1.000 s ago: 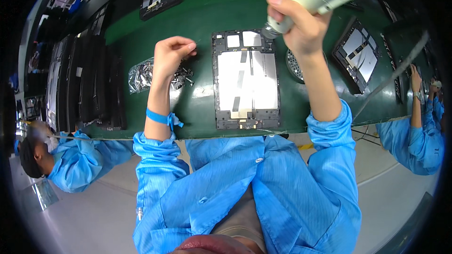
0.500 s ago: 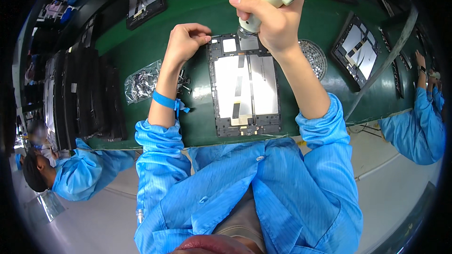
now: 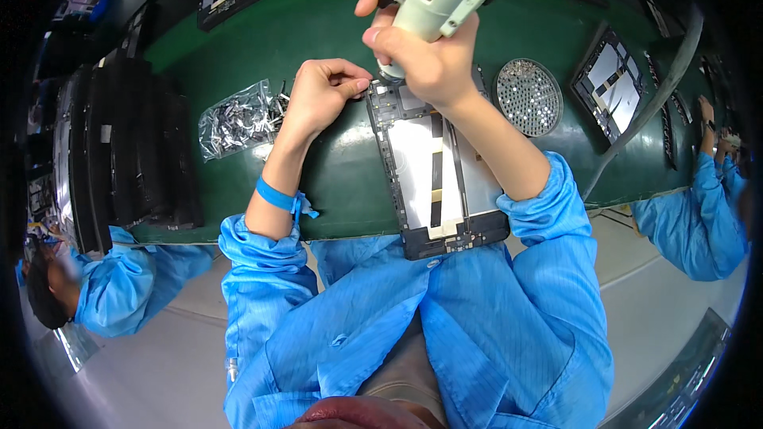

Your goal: Assembling electronic tablet devices by driving screws into the frame using an electric screwdriver.

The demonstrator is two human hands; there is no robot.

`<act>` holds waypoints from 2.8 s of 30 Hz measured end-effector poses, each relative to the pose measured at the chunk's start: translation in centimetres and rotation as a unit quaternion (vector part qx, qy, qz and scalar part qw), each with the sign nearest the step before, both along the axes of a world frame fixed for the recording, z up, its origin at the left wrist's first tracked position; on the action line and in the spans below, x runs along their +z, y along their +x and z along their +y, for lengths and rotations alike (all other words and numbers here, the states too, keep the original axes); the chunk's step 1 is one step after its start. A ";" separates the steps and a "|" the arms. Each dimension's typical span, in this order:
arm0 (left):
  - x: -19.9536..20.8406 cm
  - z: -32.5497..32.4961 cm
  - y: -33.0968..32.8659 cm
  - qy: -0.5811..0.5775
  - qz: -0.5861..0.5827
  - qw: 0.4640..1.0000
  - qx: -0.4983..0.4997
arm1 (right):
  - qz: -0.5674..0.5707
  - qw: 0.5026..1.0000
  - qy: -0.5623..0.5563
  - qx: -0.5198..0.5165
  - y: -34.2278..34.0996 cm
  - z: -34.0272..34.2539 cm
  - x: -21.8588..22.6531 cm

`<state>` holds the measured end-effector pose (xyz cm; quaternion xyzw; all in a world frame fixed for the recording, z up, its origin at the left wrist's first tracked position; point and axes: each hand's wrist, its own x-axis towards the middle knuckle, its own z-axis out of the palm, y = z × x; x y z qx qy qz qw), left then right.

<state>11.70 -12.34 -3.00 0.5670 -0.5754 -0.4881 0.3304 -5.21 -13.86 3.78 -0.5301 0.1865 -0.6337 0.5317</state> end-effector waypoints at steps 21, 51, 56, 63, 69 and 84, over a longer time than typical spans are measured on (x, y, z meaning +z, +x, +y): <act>-0.1 -0.4 0.4 0.010 0.022 1.000 -0.017 | 0.072 0.995 -0.068 -0.004 1.6 -0.9 -3.6; 0.9 -0.3 0.5 -0.026 -0.028 0.999 -0.018 | 0.107 0.992 -0.062 -0.027 3.3 0.3 -3.4; 1.2 -0.3 0.4 -0.043 -0.035 0.998 -0.012 | 0.170 0.977 -0.127 -0.016 3.4 0.0 -3.6; 1.9 0.3 0.5 -0.075 -0.063 0.995 -0.012 | 0.147 0.983 -0.113 -0.014 3.5 0.0 -3.6; 4.0 10.3 -2.9 -0.394 -0.190 0.899 0.012 | -0.026 0.998 -0.039 -0.043 1.5 -1.0 -1.6; 2.1 -0.9 -6.6 -0.387 -0.429 0.800 -0.161 | -0.108 0.894 -0.144 -0.410 -15.6 -0.9 12.1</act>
